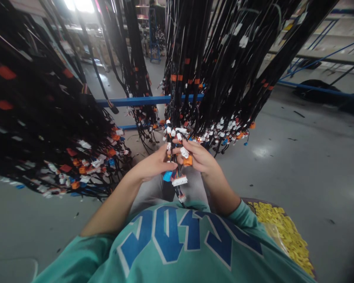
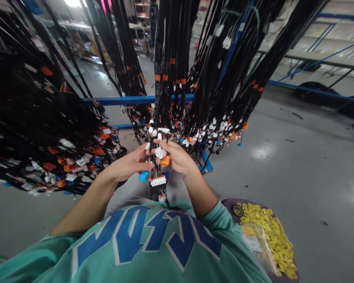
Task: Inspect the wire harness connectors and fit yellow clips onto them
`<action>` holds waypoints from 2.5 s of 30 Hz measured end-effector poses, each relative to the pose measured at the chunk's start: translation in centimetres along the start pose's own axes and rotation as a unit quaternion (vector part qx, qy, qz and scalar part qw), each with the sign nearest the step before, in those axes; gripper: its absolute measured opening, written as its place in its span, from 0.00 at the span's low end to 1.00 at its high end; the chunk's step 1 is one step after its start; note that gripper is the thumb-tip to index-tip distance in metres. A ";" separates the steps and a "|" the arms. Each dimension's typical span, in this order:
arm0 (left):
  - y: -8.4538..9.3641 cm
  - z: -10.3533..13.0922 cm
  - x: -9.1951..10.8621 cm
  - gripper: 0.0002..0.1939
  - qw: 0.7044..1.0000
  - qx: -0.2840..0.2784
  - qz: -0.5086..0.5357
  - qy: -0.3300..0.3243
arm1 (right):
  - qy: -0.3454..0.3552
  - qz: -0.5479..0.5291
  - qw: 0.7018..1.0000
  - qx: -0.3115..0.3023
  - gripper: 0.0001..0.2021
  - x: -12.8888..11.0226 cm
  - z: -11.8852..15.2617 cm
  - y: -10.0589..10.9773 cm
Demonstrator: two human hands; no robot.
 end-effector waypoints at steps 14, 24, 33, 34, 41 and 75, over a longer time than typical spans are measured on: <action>2.3 -0.1 -2.2 0.17 0.979 0.030 0.194 0.048 | -0.036 -0.161 0.985 -0.043 0.12 0.7 0.3 0.7; 2.7 -2.5 -1.4 0.15 0.975 0.011 0.220 0.034 | -0.042 -0.043 0.998 0.007 0.11 2.2 -1.1 2.0; 2.7 -3.0 0.1 0.14 0.906 0.081 0.402 0.107 | -0.065 -0.056 0.996 -0.015 0.05 1.8 -1.4 0.2; 3.0 -3.0 0.1 0.14 0.898 0.084 0.418 0.107 | -0.068 -0.061 0.996 -0.016 0.06 1.8 -1.4 0.0; 4.8 -3.0 -0.4 0.17 0.875 0.066 0.470 0.093 | -0.080 -0.076 0.994 -0.016 0.06 1.9 -1.3 0.4; 7.9 -0.5 -2.2 0.26 0.956 0.053 0.260 0.122 | -0.046 -0.103 0.993 0.043 0.20 1.1 0.3 5.3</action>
Point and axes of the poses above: each hand's wrist, its own z-axis away from the middle knuckle, its own y-axis out of the back of the hand, x = y × z, the point moved 10 cm from there along -z, towards the middle knuckle, and after that the axes turned 8 degrees about -y, right-handed, at the moved point
